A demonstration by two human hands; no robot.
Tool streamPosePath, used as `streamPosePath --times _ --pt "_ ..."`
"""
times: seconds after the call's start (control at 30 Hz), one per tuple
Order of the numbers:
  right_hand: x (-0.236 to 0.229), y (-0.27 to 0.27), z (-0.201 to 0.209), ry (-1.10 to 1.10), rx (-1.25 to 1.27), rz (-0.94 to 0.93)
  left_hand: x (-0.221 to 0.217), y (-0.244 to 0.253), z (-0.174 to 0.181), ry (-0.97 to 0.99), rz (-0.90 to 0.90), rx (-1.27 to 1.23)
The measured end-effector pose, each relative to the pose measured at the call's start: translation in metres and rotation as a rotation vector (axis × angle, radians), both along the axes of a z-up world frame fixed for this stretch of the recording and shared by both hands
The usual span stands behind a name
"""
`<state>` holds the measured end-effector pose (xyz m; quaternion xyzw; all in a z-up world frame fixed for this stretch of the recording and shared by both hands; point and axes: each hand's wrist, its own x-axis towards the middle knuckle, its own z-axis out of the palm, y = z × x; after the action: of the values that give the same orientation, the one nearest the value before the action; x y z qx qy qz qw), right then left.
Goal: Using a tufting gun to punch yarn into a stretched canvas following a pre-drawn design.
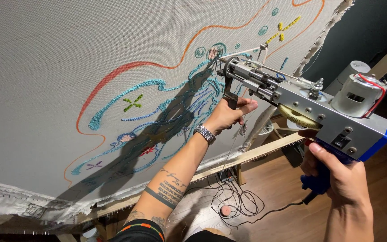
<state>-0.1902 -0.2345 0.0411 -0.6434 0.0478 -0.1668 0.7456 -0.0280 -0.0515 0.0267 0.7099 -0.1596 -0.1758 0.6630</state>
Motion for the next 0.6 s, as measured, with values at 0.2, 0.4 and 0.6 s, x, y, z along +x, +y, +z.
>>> streamPosePath --times 0.2,0.4,0.6 --pt "0.004 0.002 0.002 -0.043 -0.021 0.033 0.007 -0.001 -0.008 -0.016 0.001 -0.013" --pt "0.009 0.015 0.015 -0.041 -0.065 0.035 0.017 -0.002 -0.015 0.011 0.050 -0.151" --pt "0.013 0.037 0.018 -0.116 -0.122 0.032 0.030 0.000 -0.018 0.021 0.096 -0.197"
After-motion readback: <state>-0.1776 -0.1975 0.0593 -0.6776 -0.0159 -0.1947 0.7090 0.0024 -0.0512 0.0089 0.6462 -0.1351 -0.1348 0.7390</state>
